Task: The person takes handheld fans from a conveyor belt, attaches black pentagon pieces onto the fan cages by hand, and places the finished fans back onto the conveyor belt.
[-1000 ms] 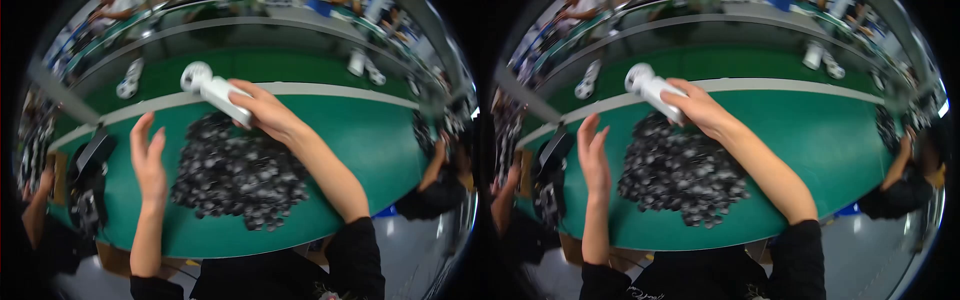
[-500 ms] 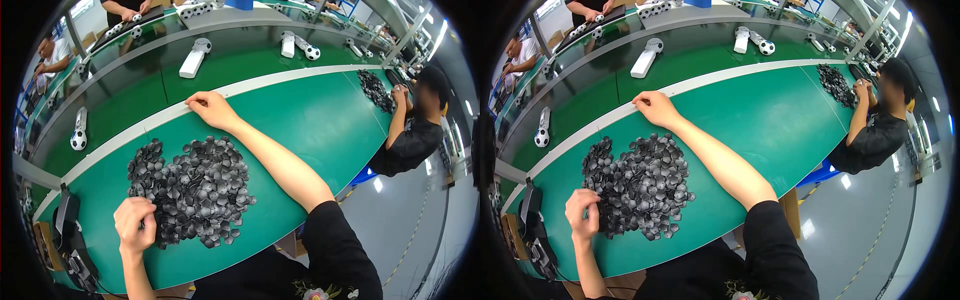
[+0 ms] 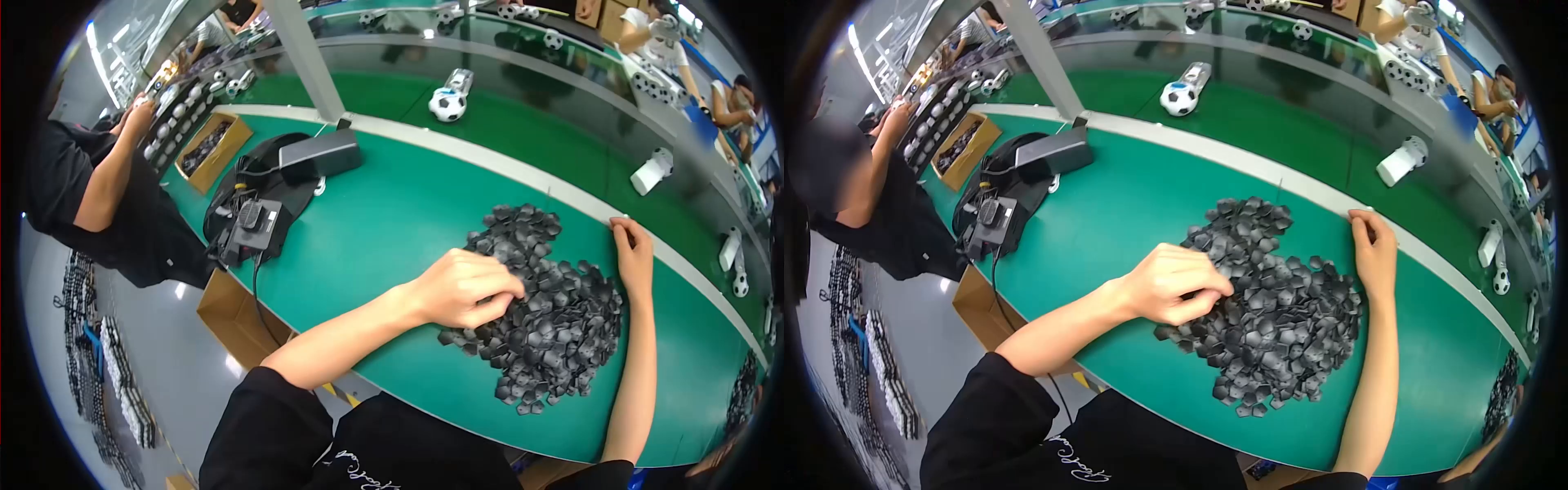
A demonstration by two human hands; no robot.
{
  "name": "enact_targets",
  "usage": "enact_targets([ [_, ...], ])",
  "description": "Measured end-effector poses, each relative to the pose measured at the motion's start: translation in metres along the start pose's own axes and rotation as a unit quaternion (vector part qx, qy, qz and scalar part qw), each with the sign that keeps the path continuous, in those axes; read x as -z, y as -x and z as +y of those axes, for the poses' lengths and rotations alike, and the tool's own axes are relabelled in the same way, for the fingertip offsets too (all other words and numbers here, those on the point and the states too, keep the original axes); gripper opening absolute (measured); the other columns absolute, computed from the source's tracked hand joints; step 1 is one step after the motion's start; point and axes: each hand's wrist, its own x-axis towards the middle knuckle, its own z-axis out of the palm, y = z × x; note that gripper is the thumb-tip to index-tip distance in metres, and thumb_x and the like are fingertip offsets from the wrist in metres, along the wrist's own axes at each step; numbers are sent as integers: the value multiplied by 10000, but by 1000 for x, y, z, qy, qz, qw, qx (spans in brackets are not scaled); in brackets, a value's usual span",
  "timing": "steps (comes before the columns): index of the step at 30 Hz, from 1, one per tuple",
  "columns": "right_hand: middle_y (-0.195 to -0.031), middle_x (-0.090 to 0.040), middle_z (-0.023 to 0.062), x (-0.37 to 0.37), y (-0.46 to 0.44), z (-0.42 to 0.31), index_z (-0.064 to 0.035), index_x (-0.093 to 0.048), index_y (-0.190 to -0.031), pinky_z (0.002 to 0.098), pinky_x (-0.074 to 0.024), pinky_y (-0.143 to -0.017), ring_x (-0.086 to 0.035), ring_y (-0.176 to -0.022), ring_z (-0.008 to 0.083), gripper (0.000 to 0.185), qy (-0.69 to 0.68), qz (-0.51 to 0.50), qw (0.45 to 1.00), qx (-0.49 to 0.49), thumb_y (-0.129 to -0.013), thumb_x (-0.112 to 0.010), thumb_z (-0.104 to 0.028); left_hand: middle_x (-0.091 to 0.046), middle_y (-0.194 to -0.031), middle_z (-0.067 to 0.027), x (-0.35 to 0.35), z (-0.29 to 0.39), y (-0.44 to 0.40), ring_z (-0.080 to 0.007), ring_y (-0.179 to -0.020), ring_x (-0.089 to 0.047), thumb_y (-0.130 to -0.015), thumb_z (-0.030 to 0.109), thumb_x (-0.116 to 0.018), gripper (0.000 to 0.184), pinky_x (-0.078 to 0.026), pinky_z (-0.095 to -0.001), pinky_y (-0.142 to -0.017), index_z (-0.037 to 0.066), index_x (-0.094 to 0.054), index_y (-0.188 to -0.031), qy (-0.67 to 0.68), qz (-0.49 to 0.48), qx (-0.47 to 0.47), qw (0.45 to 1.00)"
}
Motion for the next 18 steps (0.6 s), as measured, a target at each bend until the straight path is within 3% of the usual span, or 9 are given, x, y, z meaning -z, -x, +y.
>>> enact_targets([
  [4, -882, -636, 59, -2, -3, -16, 20, -615, -949, 246, -434, -731, -565, -804, 125, 200, 13, -9, 1000, -17, -894, -536, -156, -581, -646, -46, 0, 4, 1, -179, -555, -565, -639, -13, -607, 157, -435, -286, -463, 57, -615, -780, -6, -3, -25, 1000],
  [9, -832, -623, 68, -2, -6, -19, 3, -631, -925, 250, -430, -658, -550, -732, 127, 158, 44, 20, 998, 41, -871, -544, -117, -583, -658, -48, 2, 10, -3, -197, -576, -571, -638, -14, -607, 162, -453, -296, -489, 60, -618, -782, 4, -17, -27, 999],
  [12, -828, -609, 76, 0, -5, -20, 1, -627, -919, 262, -429, -653, -550, -730, 137, 152, 85, 10, 994, 66, -867, -547, -117, -578, -672, -15, 12, 21, -13, -210, -643, -591, -607, 6, -627, 155, -489, -306, -578, 72, -600, -745, -28, 76, -98, 992],
  [13, -815, -602, 83, -1, -5, -18, -1, -628, -913, 267, -427, -640, -549, -716, 147, 146, 88, 16, 993, 80, -862, -548, -112, -559, -669, -11, 21, 31, -14, -233, -673, -588, -604, 74, -634, 130, -495, -331, -615, 92, -592, -726, -43, 98, -118, 987],
  [14, -812, -600, 90, -1, -6, -16, 0, -629, -907, 270, -429, -638, -554, -713, 165, 143, 93, 28, 990, 100, -858, -548, -106, -552, -658, -35, 50, 62, -20, -238, -709, -595, -643, 172, -630, 103, -492, -356, -606, 113, -588, -715, -155, -74, -75, 982],
  [15, -808, -599, 98, -2, -6, -14, 2, -631, -901, 273, -431, -637, -559, -710, 183, 139, 97, 40, 987, 119, -854, -548, -100, -552, -658, -35, 59, 83, -22, -238, -709, -595, -643, 172, -630, 103, -492, -356, -606, 113, -588, -715, -132, -84, -97, 983],
  [16, -816, -599, 101, -2, -6, -12, -2, -633, -900, 276, -434, -637, -562, -711, 198, 136, 100, 38, 988, 108, -850, -547, -94, -509, -641, 13, 64, 103, -21, -149, -632, -505, -763, 182, -538, 111, -430, -286, -580, 123, -523, -670, -215, 186, -221, 933],
  [17, -823, -600, 104, -1, -7, -12, -5, -635, -899, 279, -436, -637, -565, -712, 213, 133, 101, 29, 989, 104, -845, -546, -88, -467, -625, 61, 67, 120, -25, -59, -556, -415, -883, 191, -446, 265, -368, -216, -554, 133, -459, -625, -278, 447, -306, 793],
  [18, -823, -600, 104, 2, -4, -14, -5, -635, -899, 279, -436, -637, -565, -712, 213, 133, 111, 34, 989, 92, -845, -546, -88, -467, -625, 61, 68, 138, -31, -59, -556, -415, -883, 191, -446, 265, -368, -216, -554, 133, -459, -625, -263, 450, -303, 798],
])
